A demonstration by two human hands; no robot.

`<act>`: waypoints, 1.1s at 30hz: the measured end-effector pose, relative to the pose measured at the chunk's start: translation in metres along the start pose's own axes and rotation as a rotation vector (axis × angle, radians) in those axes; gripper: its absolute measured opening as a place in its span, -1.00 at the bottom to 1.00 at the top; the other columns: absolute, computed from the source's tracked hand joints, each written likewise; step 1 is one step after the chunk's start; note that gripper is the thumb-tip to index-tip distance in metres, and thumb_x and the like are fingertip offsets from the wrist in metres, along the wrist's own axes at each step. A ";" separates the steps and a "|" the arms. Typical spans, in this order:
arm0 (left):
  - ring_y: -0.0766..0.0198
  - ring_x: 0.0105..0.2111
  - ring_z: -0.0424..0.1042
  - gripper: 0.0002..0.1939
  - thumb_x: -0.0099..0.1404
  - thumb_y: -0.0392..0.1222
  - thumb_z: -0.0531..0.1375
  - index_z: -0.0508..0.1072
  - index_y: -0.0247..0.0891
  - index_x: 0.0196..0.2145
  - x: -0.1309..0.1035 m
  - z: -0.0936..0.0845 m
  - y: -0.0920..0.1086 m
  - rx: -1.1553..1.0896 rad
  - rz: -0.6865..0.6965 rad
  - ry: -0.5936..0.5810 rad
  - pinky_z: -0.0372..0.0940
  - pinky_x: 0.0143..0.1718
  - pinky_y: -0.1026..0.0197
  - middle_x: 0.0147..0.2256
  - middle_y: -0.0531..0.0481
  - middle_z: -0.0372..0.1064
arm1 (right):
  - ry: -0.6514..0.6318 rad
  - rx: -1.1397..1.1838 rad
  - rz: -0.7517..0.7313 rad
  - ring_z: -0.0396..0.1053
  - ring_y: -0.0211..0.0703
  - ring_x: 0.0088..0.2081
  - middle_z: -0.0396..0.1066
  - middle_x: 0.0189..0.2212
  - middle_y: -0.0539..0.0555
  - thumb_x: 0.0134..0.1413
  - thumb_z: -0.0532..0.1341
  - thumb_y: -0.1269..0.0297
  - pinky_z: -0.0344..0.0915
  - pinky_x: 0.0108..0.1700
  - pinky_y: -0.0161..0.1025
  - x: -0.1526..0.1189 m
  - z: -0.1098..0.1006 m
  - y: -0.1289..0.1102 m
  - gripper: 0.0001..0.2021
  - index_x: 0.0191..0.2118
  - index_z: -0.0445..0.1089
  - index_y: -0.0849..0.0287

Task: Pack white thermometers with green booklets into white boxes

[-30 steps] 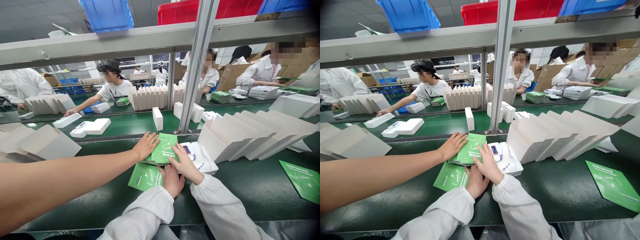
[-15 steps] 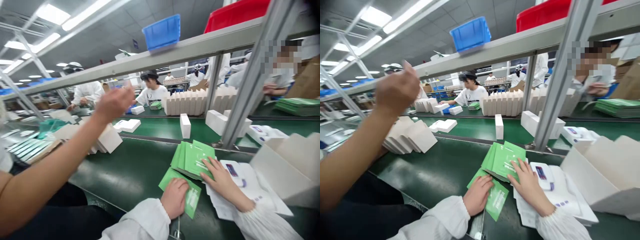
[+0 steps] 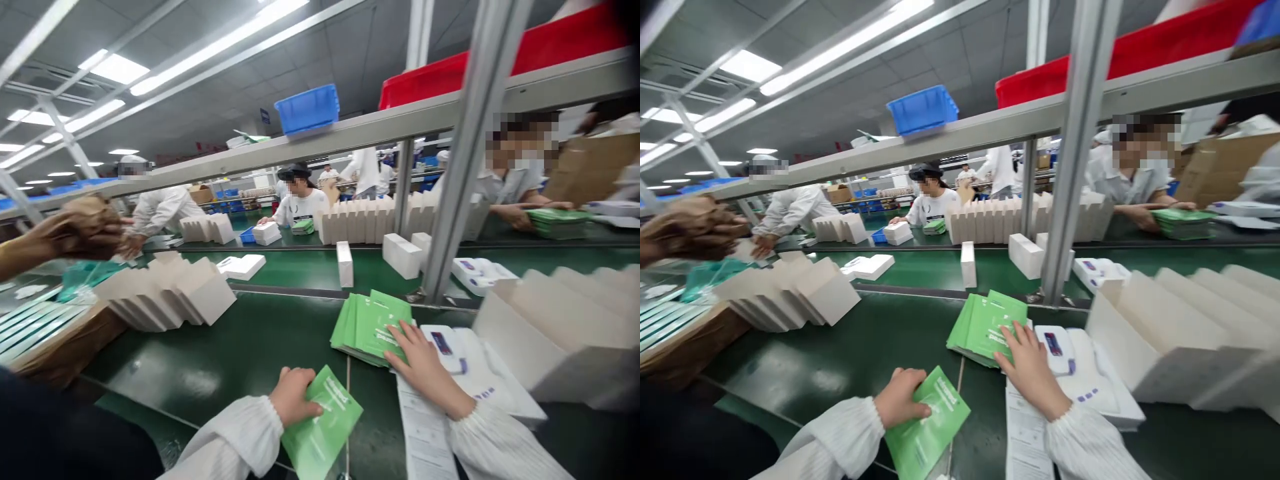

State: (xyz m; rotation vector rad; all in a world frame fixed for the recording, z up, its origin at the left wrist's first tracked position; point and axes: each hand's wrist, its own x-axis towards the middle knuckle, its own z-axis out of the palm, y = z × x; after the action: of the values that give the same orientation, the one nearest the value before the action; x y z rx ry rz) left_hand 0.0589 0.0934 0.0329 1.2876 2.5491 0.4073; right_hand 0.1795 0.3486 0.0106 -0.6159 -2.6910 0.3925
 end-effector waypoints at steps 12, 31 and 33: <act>0.11 -0.15 0.37 -0.53 0.12 -0.03 0.11 0.11 -0.18 -0.04 0.071 -0.077 0.101 -0.973 0.011 0.256 0.32 -0.20 0.05 -0.08 -0.10 0.28 | -0.059 0.237 0.056 -0.29 0.17 0.21 -0.15 0.21 0.17 0.01 0.09 0.17 -0.19 0.11 0.20 -0.005 -0.033 -0.007 -0.48 0.13 0.06 0.08; -0.05 0.19 -0.21 -0.50 0.22 -0.07 -0.09 0.14 -0.37 0.05 0.185 -0.010 0.100 -0.113 0.132 0.269 -0.08 0.11 -0.08 0.17 -0.37 -0.19 | -0.244 0.712 -0.343 0.33 -0.19 -0.09 0.40 -0.16 0.11 0.13 -0.01 0.15 0.20 0.00 -0.30 -0.091 -0.066 0.028 -0.70 -0.14 0.37 0.12; -0.07 0.19 -0.19 -0.49 0.22 -0.01 -0.14 0.16 -0.36 0.03 0.187 -0.006 0.092 -0.037 0.149 0.287 -0.03 0.09 -0.09 0.15 -0.39 -0.17 | -0.280 0.740 -0.354 0.32 -0.20 -0.07 0.41 -0.16 0.07 0.18 -0.09 0.15 0.18 0.01 -0.29 -0.100 -0.055 0.033 -0.67 -0.15 0.37 0.06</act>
State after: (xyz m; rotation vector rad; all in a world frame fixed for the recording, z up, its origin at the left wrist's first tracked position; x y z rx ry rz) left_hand 0.0172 0.2969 0.0523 1.5069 2.6645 0.7143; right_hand 0.2973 0.3413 0.0214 0.1370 -2.5351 1.3517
